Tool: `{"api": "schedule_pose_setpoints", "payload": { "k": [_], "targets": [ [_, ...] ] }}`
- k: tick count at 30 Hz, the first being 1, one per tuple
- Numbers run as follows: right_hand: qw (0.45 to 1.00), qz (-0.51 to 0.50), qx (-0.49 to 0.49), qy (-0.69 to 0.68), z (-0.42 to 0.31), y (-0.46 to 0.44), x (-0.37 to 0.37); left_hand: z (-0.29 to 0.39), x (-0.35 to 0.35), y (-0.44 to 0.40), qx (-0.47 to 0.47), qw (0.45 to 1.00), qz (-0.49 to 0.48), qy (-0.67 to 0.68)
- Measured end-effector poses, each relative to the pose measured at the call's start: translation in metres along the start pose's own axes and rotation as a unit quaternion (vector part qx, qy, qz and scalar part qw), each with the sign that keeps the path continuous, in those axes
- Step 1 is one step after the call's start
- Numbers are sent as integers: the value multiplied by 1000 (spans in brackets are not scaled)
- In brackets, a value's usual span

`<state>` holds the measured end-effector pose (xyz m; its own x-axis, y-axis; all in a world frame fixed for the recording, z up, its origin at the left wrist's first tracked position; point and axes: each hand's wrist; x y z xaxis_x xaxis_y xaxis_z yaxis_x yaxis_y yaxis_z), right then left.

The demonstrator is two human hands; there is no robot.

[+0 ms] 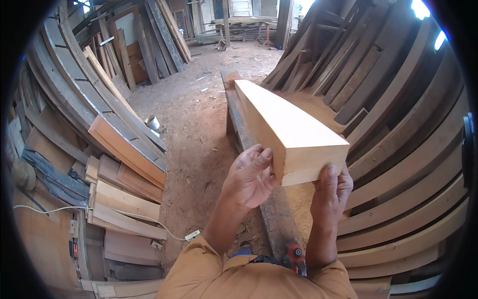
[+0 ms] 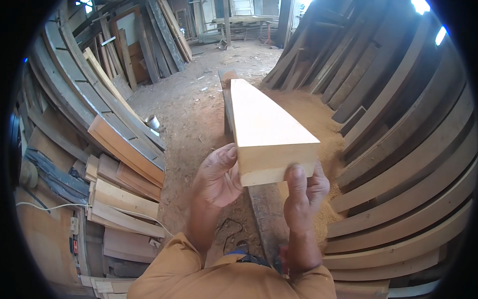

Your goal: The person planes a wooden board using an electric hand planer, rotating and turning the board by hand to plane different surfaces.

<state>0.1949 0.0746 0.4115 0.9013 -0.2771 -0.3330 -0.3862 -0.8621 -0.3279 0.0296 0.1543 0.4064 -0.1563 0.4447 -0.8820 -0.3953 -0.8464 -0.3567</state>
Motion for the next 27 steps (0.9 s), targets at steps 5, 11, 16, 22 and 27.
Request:
{"api": "schedule_pose_setpoints", "payload": {
  "k": [5, 11, 16, 22, 27],
  "targets": [
    [1000, 23, -3, -8, 2, -7, 8, -9, 1, -8, -4, 999, -33, 22],
    [1000, 24, -6, 3, -2, -7, 12, -14, 0, -10, 2, 999, -31, 21],
    [1000, -8, -17, 13, 1, -1, 19, -16, 11, -4, -5, 1000, -26, 0],
    [995, -46, -62, 61, 15, 47, 29, -21, 37, 37, 18, 999, 45, 9],
    [937, -193, -284, 68, 55, 96, 87, -47, 81, 109, 143, 943, 268, -139]
  ]
}}
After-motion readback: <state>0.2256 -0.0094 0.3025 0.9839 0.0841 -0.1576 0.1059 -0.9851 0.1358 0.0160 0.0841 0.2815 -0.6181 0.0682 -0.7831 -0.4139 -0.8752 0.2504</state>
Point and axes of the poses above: each hand's wrist, its own y-axis away from the middle knuckle, its own x-axis out of the back of the hand, z = x × y, and after that the axes turned 13 degrees about -x, right-handed
